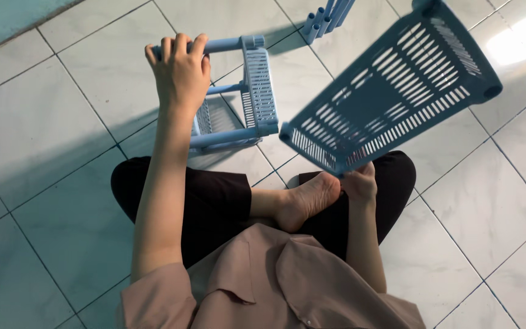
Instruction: The person sits on a tiled floor and assembles a light blue plastic storage rack. They insert cylindrical rods into the frame slots and attach a slatted basket tray to the structure.
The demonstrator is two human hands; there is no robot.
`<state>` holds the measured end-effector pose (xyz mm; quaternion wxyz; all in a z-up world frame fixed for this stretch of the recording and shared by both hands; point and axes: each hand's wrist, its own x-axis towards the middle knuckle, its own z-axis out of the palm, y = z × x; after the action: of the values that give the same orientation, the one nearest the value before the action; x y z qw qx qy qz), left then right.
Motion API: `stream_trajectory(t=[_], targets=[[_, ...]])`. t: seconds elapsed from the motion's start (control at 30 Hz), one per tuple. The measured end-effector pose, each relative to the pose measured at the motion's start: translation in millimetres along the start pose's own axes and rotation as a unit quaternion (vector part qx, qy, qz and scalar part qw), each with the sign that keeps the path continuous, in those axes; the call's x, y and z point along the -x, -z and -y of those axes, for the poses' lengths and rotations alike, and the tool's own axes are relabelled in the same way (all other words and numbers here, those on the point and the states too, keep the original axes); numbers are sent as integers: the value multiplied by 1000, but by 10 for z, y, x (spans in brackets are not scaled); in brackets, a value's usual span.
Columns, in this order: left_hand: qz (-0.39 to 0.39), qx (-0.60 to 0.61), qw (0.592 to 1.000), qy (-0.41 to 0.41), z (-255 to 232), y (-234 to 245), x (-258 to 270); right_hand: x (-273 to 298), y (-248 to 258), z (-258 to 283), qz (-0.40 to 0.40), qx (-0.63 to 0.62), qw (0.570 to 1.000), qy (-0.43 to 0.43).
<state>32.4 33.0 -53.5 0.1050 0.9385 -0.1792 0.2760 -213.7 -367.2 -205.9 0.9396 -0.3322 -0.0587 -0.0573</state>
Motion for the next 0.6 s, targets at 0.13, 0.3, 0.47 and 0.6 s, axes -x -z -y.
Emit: stream_trajectory(t=[0.13,0.3,0.47,0.6], targets=[[-12,-15,1000,1,20,-12,-48,-148,72,-55,17,10,1000,-14],[-2,-29,1000,10,70,-64,-46,-216,10,-143,-48,79,996,-16],[3,-13,1000,13,102,-135,-71,-311,-207,-262,-147,154,977,-25],[8,-18,1000,18,129,-170,-115,-469,-405,-476,-203,159,965,-43]])
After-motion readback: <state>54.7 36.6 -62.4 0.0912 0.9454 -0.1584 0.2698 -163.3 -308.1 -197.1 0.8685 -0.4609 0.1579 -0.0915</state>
